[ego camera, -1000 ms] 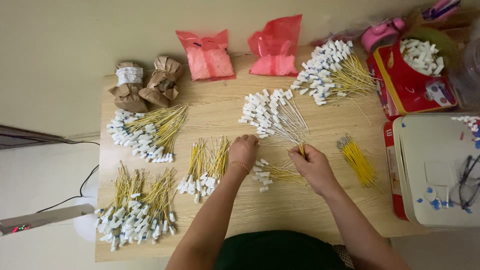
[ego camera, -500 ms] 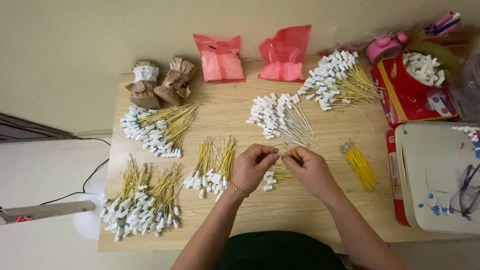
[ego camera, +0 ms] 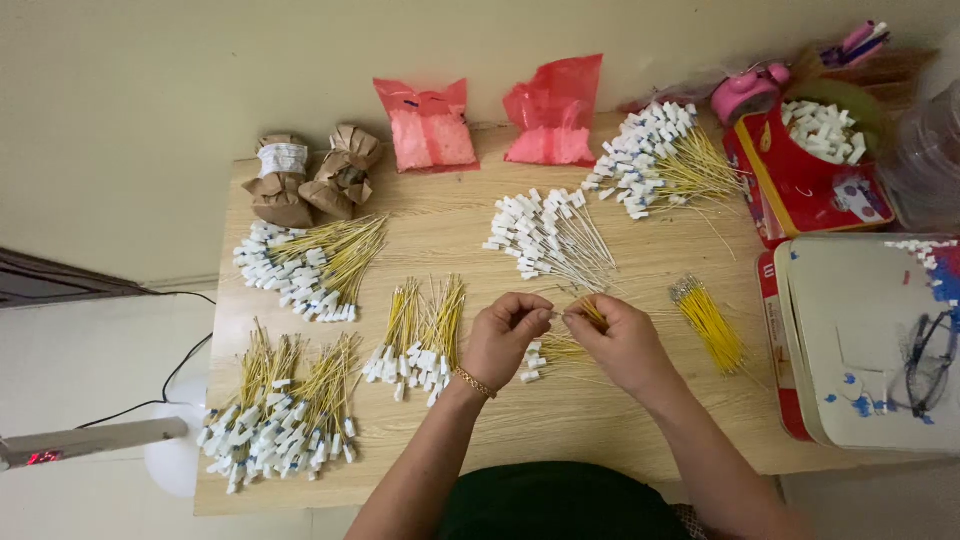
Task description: The person sits at a table and repeatedly picks up small white foam pieces and yellow sticks. They insert the foam pieces onto the sticks and place the assembled items into a pile on the table.
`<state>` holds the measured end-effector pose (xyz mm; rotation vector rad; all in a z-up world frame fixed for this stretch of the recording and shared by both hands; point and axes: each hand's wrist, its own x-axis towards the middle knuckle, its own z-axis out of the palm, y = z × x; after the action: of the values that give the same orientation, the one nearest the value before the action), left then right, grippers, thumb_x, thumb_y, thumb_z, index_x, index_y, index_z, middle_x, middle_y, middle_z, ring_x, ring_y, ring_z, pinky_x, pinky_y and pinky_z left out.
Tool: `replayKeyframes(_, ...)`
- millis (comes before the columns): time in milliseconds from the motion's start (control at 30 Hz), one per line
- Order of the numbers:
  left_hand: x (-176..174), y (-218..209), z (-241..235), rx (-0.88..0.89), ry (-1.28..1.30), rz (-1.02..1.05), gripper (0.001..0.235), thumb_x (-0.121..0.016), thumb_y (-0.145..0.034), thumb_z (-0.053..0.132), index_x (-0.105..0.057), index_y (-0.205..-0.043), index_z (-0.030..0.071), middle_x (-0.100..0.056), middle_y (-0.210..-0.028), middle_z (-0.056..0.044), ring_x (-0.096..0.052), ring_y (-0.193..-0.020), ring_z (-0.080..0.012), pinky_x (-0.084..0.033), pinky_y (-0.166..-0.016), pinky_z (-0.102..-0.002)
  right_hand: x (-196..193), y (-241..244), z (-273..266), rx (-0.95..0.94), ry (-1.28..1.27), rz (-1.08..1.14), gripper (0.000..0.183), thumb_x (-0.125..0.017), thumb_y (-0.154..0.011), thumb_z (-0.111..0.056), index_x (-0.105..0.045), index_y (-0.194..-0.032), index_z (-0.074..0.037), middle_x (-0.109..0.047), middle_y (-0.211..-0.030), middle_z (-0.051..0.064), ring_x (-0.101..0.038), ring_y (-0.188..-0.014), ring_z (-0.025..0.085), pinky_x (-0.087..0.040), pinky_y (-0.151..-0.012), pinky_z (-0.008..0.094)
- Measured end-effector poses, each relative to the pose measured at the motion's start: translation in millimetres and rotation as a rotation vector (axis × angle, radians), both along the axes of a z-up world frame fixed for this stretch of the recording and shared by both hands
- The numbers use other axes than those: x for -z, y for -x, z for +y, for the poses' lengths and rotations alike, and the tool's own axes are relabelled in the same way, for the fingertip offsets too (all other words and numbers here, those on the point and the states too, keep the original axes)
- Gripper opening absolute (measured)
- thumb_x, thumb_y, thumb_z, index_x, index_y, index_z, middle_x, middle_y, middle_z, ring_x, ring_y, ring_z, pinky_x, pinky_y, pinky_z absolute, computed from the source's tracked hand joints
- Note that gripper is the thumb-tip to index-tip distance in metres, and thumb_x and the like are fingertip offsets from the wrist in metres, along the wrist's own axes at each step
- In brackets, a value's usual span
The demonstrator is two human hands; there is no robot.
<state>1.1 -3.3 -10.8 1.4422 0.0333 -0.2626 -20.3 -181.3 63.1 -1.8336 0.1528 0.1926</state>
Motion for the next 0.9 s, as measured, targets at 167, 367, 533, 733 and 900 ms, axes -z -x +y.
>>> replayKeyframes(167, -1, 0, 6, -0.021, 0.153, 0.102, 0.018, -0.077, -0.093, 0.009, -0.074, -0.108, 0.0, -0.074, -0.086, -0.01, -0.071, -0.078, -0.0144, -0.061, -0.074, -0.026, -3, 0, -5, -0.066, 0.275, -0.119, 0.015, -0.074, -0.091, -0.019, -0.078, -0.1, -0.008, -0.07, -0.075, 0.015, -0.067, -0.071, 0.024, -0.052, -0.063, 0.036)
replayKeyframes(367, 14, 0, 9, -0.06, 0.33, 0.199, 0.017, -0.073, -0.095, 0.008, -0.072, -0.109, -0.002, -0.072, -0.09, -0.012, -0.076, -0.081, -0.0214, -0.065, -0.075, -0.031, -9, -2, -5, -0.13, 0.382, -0.18, 0.017, -0.072, -0.092, -0.022, -0.076, -0.101, -0.009, -0.073, -0.083, 0.018, -0.072, -0.08, 0.035, -0.055, -0.071, 0.043)
replayKeyframes(533, 23, -1, 8, -0.066, 0.407, 0.227, 0.018, -0.071, -0.097, 0.009, -0.072, -0.11, -0.003, -0.07, -0.094, -0.012, -0.076, -0.083, -0.0259, -0.066, -0.076, -0.035, -9, -4, -9, -0.155, 0.355, -0.136, 0.017, -0.071, -0.092, -0.02, -0.076, -0.1, -0.006, -0.072, -0.082, 0.021, -0.072, -0.08, 0.037, -0.055, -0.073, 0.044)
replayKeyframes(733, 21, 2, 6, -0.016, 0.417, 0.232, 0.015, -0.07, -0.097, 0.007, -0.072, -0.108, -0.002, -0.071, -0.097, -0.012, -0.076, -0.085, -0.0266, -0.066, -0.079, -0.037, -5, -3, -7, -0.156, 0.27, -0.105, 0.016, -0.069, -0.093, -0.017, -0.077, -0.099, -0.005, -0.07, -0.078, 0.019, -0.069, -0.077, 0.03, -0.054, -0.073, 0.041)
replayKeyframes(900, 18, 0, 8, -0.011, 0.469, 0.317, 0.018, -0.069, -0.098, 0.013, -0.07, -0.11, 0.0, -0.072, -0.102, -0.013, -0.077, -0.084, -0.0249, -0.067, -0.074, -0.034, 9, -4, -12, -0.166, 0.158, -0.024, 0.017, -0.065, -0.097, -0.016, -0.075, -0.103, -0.004, -0.06, -0.071, 0.007, -0.056, -0.073, 0.019, -0.05, -0.069, 0.035)
